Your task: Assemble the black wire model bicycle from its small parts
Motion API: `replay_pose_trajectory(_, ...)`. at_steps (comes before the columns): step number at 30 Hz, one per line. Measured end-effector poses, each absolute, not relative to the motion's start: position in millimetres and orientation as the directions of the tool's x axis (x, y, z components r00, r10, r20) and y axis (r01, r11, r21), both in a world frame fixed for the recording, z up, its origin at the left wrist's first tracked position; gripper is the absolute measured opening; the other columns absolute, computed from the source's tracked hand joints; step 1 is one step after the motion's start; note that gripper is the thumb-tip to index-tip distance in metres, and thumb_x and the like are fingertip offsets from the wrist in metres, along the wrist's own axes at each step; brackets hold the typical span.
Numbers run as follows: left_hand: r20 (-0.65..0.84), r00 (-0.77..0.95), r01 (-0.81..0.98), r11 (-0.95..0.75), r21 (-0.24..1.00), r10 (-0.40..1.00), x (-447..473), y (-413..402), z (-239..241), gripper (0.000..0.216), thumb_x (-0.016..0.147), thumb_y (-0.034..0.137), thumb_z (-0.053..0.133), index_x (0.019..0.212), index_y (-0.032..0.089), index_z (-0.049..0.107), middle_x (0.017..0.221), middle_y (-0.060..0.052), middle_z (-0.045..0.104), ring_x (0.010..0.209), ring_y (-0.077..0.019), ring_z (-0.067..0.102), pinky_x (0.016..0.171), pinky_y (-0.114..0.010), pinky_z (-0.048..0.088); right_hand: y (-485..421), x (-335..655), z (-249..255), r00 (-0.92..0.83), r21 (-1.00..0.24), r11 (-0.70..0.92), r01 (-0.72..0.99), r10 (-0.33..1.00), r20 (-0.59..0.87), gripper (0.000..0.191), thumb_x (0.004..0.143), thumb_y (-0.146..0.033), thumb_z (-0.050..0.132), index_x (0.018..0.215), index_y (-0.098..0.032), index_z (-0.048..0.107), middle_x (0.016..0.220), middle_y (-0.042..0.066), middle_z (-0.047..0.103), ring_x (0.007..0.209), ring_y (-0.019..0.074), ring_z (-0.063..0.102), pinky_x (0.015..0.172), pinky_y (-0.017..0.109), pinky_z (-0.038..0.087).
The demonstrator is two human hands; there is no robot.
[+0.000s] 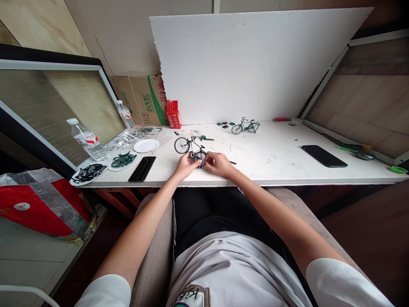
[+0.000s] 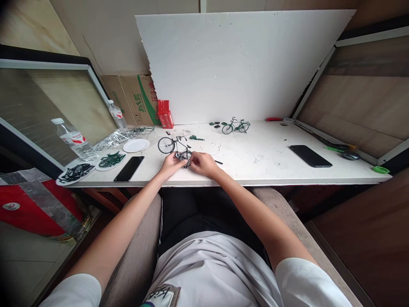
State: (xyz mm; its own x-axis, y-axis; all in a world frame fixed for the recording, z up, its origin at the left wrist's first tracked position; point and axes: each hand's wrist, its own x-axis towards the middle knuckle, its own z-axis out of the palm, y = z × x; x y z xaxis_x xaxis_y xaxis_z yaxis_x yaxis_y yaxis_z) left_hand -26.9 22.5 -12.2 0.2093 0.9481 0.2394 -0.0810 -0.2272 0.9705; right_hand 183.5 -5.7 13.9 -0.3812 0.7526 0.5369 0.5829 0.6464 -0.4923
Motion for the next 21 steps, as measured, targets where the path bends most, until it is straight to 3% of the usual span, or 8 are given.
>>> replay_pose_trajectory(21,0.246,0.211,-0.039,-0.244,0.969,0.946,-27.0,20.7,-10.0,0.051,0.075,0.03,0.092,0.117,0.015,0.067,0.109,-0.013,0.079,0.102,-0.0274,0.077,0.102,-0.045,0.061,-5.4,182.8,14.5,-0.394,-0.475,0.643,0.601,0.755,0.524,0.012,0.085,-0.022,0.063,0.096,-0.021,0.065,0.078,0.001,0.072,0.067,0.0175,0.063,0.066,0.027,0.042)
